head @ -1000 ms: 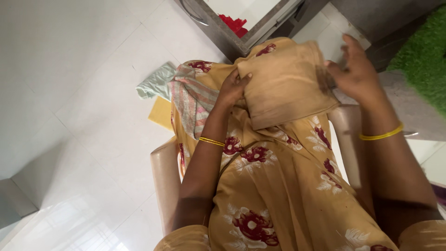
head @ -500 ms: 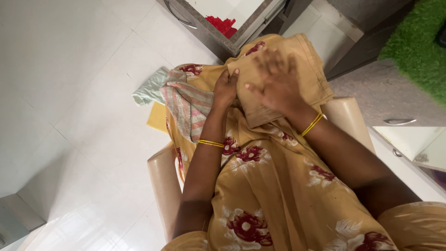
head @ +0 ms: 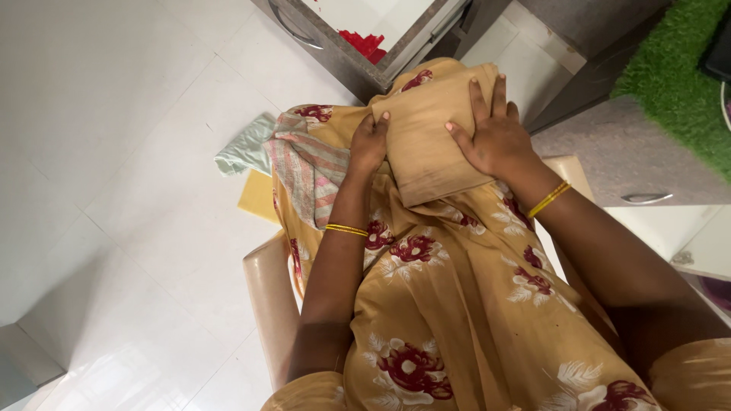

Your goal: The person empties a drawer of rugs and cloths, then uses a cloth to wipe red stains from the interior and edges of the drawer before folding the items and placing them back inside.

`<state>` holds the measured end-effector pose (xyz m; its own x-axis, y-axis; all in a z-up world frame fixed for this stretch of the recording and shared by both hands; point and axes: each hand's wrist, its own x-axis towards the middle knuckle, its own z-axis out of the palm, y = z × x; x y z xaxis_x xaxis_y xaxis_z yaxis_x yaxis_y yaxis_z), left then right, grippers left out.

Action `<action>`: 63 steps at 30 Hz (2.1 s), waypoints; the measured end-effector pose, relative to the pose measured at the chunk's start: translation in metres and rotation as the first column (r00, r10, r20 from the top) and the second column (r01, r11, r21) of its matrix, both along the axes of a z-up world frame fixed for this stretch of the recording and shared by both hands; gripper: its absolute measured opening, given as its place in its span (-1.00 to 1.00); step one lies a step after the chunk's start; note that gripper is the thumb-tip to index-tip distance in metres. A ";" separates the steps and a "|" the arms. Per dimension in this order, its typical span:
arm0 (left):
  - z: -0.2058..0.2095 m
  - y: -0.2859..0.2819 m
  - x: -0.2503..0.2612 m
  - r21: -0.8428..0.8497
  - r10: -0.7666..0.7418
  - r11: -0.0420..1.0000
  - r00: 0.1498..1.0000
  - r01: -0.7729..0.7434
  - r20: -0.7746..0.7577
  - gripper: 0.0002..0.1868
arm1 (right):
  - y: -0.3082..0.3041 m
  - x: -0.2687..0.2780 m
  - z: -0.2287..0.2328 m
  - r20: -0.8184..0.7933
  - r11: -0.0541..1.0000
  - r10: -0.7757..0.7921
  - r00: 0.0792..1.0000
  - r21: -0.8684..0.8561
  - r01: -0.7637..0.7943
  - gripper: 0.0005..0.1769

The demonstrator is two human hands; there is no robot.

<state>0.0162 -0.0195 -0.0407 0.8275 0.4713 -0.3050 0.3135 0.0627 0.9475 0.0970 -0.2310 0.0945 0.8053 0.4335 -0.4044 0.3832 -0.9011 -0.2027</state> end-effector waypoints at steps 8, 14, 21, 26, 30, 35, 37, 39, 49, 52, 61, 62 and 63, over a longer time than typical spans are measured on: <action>-0.003 0.001 -0.001 -0.061 0.015 0.998 0.998 -0.012 0.055 -0.57 | -0.033 -0.035 0.026 0.149 0.926 0.234 0.961 -0.336 -0.173 0.03; 0.007 -0.002 -0.005 -0.185 0.016 0.983 1.000 -0.021 -0.026 -0.55 | -0.039 -0.001 0.062 -0.385 0.900 -0.180 0.905 -0.437 -0.007 -0.02; 0.009 -0.003 -0.006 -0.290 0.026 0.957 0.992 0.010 0.120 -0.60 | 0.003 -0.017 0.014 0.309 0.893 0.332 0.891 0.200 -0.403 -0.15; -0.004 -0.005 -0.006 -0.125 0.002 0.992 0.996 0.010 0.094 -0.61 | 0.027 0.000 -0.008 -0.020 0.746 0.622 0.783 0.317 -0.585 -0.13; -0.004 -0.004 -0.006 -0.031 -0.024 0.999 0.999 0.025 0.028 -0.62 | 0.003 0.069 -0.013 -0.043 0.899 0.416 0.908 0.172 -0.403 -0.04; -0.005 -0.005 -0.005 -0.009 -0.033 0.999 0.995 0.033 0.092 -0.59 | -0.017 0.082 -0.009 0.200 0.993 0.037 0.979 -0.119 -0.013 -0.01; -0.006 -0.006 -0.004 0.025 -0.039 0.999 0.995 0.037 0.094 -0.59 | -0.005 0.057 -0.006 0.241 0.974 0.155 0.958 0.126 -0.189 -0.11; -0.008 -0.005 -0.004 0.019 -0.033 0.999 0.998 0.032 0.055 -0.58 | 0.012 0.038 -0.002 0.168 0.953 0.207 0.964 0.187 -0.238 -0.18; -0.011 -0.006 0.002 0.053 -0.041 0.998 0.987 0.033 0.153 -0.56 | -0.019 0.082 -0.014 -0.208 0.974 -0.185 0.961 0.089 0.207 -0.15; 0.004 -0.011 0.001 -0.142 0.034 0.990 0.986 -0.011 0.165 -0.57 | -0.027 0.084 -0.008 -0.375 0.833 -0.374 0.848 0.265 0.485 -0.26; 0.161 0.009 -0.017 0.003 -0.131 0.987 0.798 0.160 0.589 -0.64 | -0.083 0.101 0.090 -0.258 0.161 0.300 0.919 0.963 0.218 -0.68; 0.173 0.010 -0.024 0.016 -0.232 0.959 0.756 0.282 0.612 -0.65 | -0.089 0.101 0.095 -0.188 0.152 0.353 0.917 0.978 0.142 -0.64; 0.181 0.008 -0.032 0.032 -0.328 0.916 0.702 0.399 0.632 -0.65 | -0.095 0.103 0.094 -0.187 0.152 0.348 0.918 0.978 0.141 -0.64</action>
